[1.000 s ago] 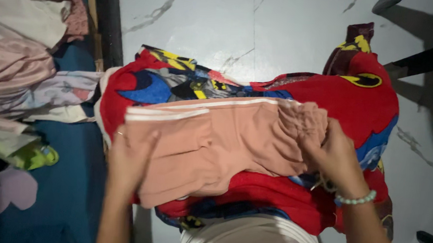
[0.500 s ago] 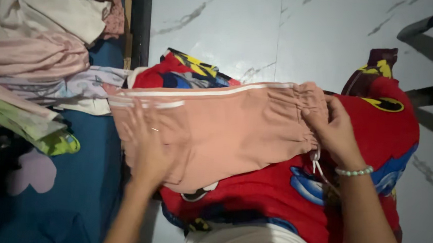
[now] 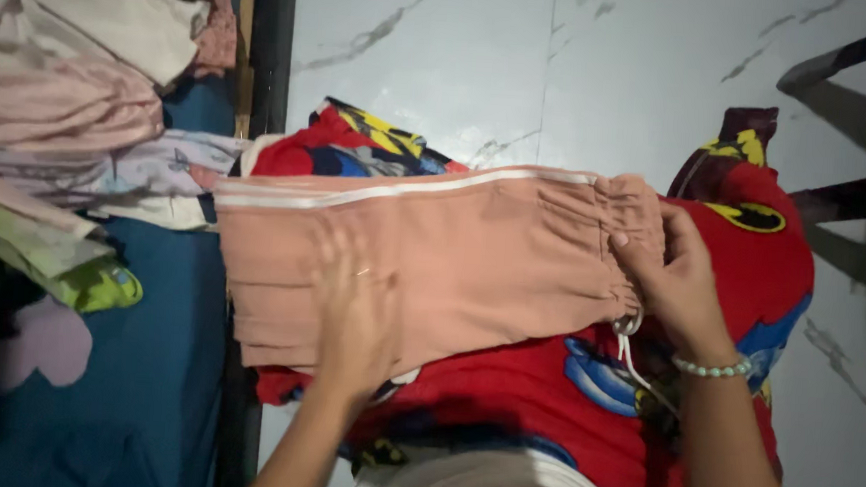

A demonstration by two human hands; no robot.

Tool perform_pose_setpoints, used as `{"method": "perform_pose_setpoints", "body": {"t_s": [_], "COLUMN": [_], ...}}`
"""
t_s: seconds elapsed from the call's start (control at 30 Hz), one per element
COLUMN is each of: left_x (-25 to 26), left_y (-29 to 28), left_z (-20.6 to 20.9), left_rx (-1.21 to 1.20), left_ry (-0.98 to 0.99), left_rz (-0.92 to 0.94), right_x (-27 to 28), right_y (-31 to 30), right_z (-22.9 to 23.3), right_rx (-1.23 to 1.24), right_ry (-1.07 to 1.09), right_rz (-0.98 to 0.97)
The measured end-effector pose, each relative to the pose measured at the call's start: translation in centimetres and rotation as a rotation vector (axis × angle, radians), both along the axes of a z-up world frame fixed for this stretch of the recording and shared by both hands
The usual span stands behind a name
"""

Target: The person folds a pair of peach pants and a green patterned shirt by hand on a bed.

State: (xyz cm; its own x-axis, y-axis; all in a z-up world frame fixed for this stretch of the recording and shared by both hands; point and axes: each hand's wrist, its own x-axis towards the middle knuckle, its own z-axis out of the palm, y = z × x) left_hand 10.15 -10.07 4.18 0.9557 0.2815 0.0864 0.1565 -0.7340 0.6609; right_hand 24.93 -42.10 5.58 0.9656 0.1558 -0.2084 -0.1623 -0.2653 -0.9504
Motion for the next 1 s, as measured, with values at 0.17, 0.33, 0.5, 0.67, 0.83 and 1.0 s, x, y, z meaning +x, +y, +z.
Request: {"method": "perform_pose_setpoints", "body": {"t_s": [0.17, 0.33, 0.5, 0.67, 0.83, 1.0], "left_x": [2.7, 3.2, 2.2, -1.8, -4.1, -4.6], "left_y": [-3.1, -4.2, -2.5, 5.0, 10.9, 13.8], "left_z": [-1.6, -2.2, 0.1, 2.4, -0.3, -4.5], "left_rx": [0.116, 0.095, -0.437, -0.308, -0.535, -1.175], "left_ry": [0.124, 0.123, -0.003, -0.089, -0.120, 0.102], "left_rz": [-0.021, -0.039, -0.104, 0.305, 0.420, 0.509], "right_x": [0.2, 0.2, -0.6, -2.8, -6.4, -9.7], "right_y": [0.1, -0.6, 3.2, 10.6, 20.5, 26.9], "right_z": [0.1, 2.7, 7.3, 9.9, 7.7, 5.5], "right_rx": [-0.067, -0.085, 0.018, 0.091, 0.323, 0.086], "right_ry": [-0.058, -0.028, 0.073, 0.150, 0.000, -0.290], "right_rz": [-0.015, -0.038, -0.023, 0.198, 0.562, 0.839]}}
